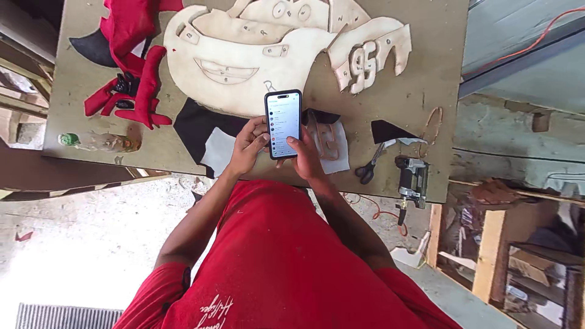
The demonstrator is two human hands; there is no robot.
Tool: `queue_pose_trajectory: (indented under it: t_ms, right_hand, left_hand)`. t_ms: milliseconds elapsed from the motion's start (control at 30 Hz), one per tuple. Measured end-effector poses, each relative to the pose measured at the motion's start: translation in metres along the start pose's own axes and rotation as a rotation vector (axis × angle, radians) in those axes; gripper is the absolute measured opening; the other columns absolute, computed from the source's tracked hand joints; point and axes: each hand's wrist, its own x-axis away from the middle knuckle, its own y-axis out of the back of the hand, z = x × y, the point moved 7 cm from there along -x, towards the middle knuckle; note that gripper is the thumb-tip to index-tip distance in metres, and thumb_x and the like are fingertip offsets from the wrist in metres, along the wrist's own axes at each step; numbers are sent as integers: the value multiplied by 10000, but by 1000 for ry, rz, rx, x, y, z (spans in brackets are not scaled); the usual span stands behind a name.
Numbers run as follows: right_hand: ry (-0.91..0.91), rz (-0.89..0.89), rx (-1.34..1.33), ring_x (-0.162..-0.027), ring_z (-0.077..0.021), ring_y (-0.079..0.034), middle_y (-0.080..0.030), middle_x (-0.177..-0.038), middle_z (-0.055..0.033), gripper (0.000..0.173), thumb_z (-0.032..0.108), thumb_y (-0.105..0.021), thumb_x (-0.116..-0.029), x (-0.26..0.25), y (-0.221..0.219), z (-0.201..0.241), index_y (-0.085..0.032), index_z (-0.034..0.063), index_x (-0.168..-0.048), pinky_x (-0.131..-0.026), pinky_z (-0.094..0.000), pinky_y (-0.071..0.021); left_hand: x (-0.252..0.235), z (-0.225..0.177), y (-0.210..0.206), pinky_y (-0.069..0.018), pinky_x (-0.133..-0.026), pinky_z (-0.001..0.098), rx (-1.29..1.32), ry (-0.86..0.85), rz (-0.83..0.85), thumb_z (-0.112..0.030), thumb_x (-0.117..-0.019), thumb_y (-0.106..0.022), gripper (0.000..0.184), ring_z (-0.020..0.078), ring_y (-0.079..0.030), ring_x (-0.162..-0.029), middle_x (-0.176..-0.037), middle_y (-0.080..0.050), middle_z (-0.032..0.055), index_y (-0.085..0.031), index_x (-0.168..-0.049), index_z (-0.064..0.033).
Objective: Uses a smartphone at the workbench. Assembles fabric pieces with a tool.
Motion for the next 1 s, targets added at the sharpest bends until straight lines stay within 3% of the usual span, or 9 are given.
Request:
queue_pose_trajectory:
  t_ms: [133, 300, 633, 900, 1000]
  right_hand:
    - [33, 49, -16, -924, -372, -732, -667, -1181, -239, 497, -16, -491, -937, 26, 2, 10, -374, -12, -1420, -666, -496, -653]
    - [43, -2, -35, -908, -370, -732, -669, -1169, -242, 436, 47, -444, -1010, 45, 12, 22, -396, -7, -1440, -636, -489, -649]
    - [81, 58, -64, -899, -361, -734, -675, -1156, -243, 438, 1, -462, -963, 74, 38, 39, -414, -6, -1398, -634, -473, -647]
    - [103, -30, -58, -841, -308, -734, -686, -1129, -208, 375, 195, -436, -1079, 90, 59, 51, -467, 19, -1409, -606, -428, -643]
    - [108, -34, -60, -847, -305, -732, -685, -1128, -214, 365, 112, -451, -1053, 95, 65, 54, -473, 5, -1401, -612, -421, -641]
  left_hand:
    - [10, -6, -20, -601, -887, 409, -11, -23, 10, -112, -1044, -486, 360, 210, -708, -991, -1101, -715, 122, -503, -1393, -24]
    - [16, -10, -46, -594, -896, 402, -20, -49, 19, -114, -1043, -486, 360, 202, -701, -992, -1105, -706, 119, -507, -1391, -23]
    - [22, -6, -91, -597, -881, 402, 5, -71, 8, -126, -1046, -487, 354, 205, -701, -979, -1111, -702, 123, -512, -1387, -34]
    - [24, -8, -122, -597, -870, 380, -63, -80, 6, -96, -1031, -497, 367, 185, -697, -978, -1097, -704, 103, -503, -1390, -21]
    - [24, -6, -129, -599, -846, 368, -75, -76, 7, -99, -1034, -490, 361, 181, -699, -955, -1089, -706, 103, -499, -1387, -19]
